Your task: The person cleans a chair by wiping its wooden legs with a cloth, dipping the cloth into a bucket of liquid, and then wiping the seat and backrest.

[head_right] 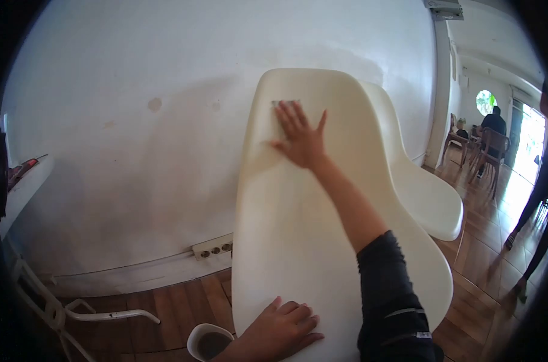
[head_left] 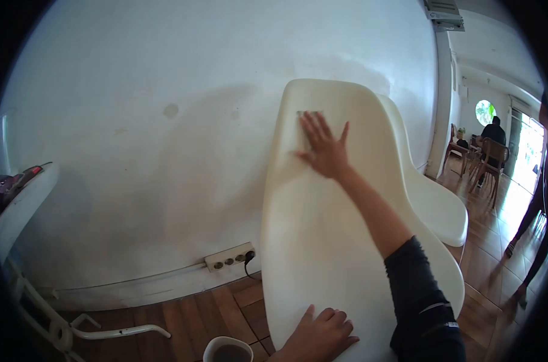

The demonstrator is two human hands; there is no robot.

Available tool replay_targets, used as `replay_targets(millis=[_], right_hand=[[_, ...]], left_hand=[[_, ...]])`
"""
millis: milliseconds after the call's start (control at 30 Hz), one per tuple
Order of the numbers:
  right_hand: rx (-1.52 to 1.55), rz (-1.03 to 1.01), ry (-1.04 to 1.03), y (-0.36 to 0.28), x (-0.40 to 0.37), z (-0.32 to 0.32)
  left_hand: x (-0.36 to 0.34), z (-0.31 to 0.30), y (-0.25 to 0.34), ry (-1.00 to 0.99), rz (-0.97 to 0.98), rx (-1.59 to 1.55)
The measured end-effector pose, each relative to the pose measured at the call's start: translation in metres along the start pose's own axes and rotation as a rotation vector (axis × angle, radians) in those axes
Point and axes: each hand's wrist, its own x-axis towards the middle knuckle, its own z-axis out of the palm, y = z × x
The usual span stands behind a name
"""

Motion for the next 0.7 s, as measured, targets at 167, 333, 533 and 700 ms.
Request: replay_targets(millis=[167, 333, 533, 700], right_hand=[[-0.139, 0.435, -0.099, 0.065, 0.044, -0.004], [0.048, 0.448, -0.149, 0.026, 0.078, -0.008], [0.202, 0.106, -0.083, 0.003, 0.106, -0.022], [0.257, 0.410, -0.322, 0.009, 0.139, -0.040]], left_hand=[[0.000, -0.006, 0.004, -0.041, 0.000, 0.049], [-0.001, -0.001, 0.000, -0.047, 0.018, 0.028], [-0.002, 0.001, 0.001, -0.033, -0.002, 0.064], [-0.001, -0.004, 0.002, -0.111, -0.008, 0.050]])
